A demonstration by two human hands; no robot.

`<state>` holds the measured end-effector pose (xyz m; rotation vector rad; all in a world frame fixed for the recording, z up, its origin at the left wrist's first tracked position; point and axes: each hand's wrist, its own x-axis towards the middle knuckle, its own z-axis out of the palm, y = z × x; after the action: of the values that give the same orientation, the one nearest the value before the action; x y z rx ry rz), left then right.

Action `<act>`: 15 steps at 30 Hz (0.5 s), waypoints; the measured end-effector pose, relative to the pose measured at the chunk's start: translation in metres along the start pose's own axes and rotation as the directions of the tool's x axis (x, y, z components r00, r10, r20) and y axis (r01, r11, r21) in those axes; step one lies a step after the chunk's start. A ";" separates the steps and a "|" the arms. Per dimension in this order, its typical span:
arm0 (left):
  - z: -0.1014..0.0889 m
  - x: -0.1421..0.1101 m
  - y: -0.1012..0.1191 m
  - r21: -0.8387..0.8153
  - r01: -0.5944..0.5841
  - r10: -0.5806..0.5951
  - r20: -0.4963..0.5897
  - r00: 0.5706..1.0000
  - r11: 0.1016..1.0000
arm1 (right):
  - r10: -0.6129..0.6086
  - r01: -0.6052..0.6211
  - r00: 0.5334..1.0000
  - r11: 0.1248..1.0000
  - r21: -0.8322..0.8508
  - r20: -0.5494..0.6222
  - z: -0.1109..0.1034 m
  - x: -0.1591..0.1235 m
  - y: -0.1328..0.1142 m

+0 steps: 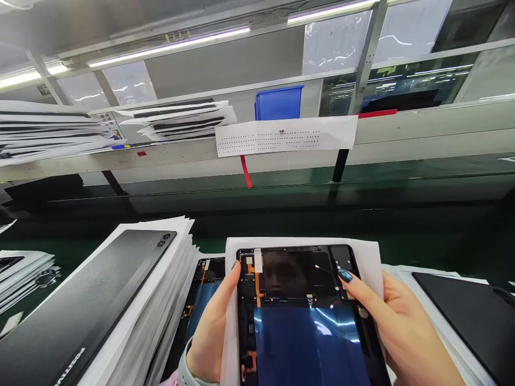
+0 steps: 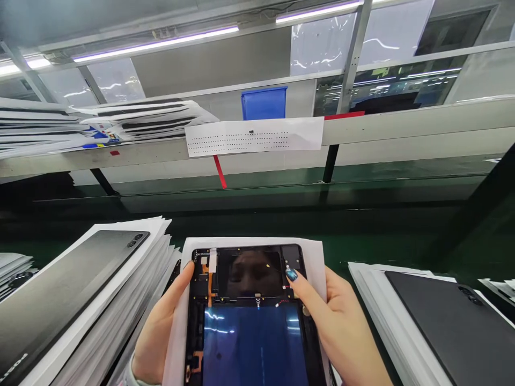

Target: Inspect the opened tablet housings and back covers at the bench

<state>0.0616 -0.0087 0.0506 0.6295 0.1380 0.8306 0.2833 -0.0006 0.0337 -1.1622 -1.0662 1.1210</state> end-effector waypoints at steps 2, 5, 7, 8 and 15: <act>-0.001 0.000 0.000 -0.026 -0.003 0.003 0.009 1.000 1.000 | -0.050 0.050 0.999 0.998 -0.023 0.001 0.000 -0.001 -0.002; -0.002 -0.001 0.001 -0.062 0.017 -0.013 0.057 0.998 0.998 | -0.075 0.075 0.997 0.997 -0.029 0.004 0.002 -0.003 -0.007; 0.000 -0.001 0.002 -0.062 0.030 -0.025 0.087 0.996 0.998 | -0.073 0.073 0.997 0.997 -0.015 -0.006 0.003 -0.005 -0.010; 0.001 -0.001 0.003 -0.058 0.031 -0.026 0.096 0.995 0.998 | -0.075 0.075 0.997 0.997 -0.008 -0.013 0.004 -0.006 -0.011; 0.012 0.003 0.005 -0.001 0.053 -0.052 0.110 0.993 0.999 | -0.088 0.088 0.996 0.996 -0.024 -0.014 0.001 -0.014 -0.012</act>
<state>0.0651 -0.0094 0.0632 0.6636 0.0527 0.7434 0.2817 -0.0147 0.0451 -1.1290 -1.1113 1.0322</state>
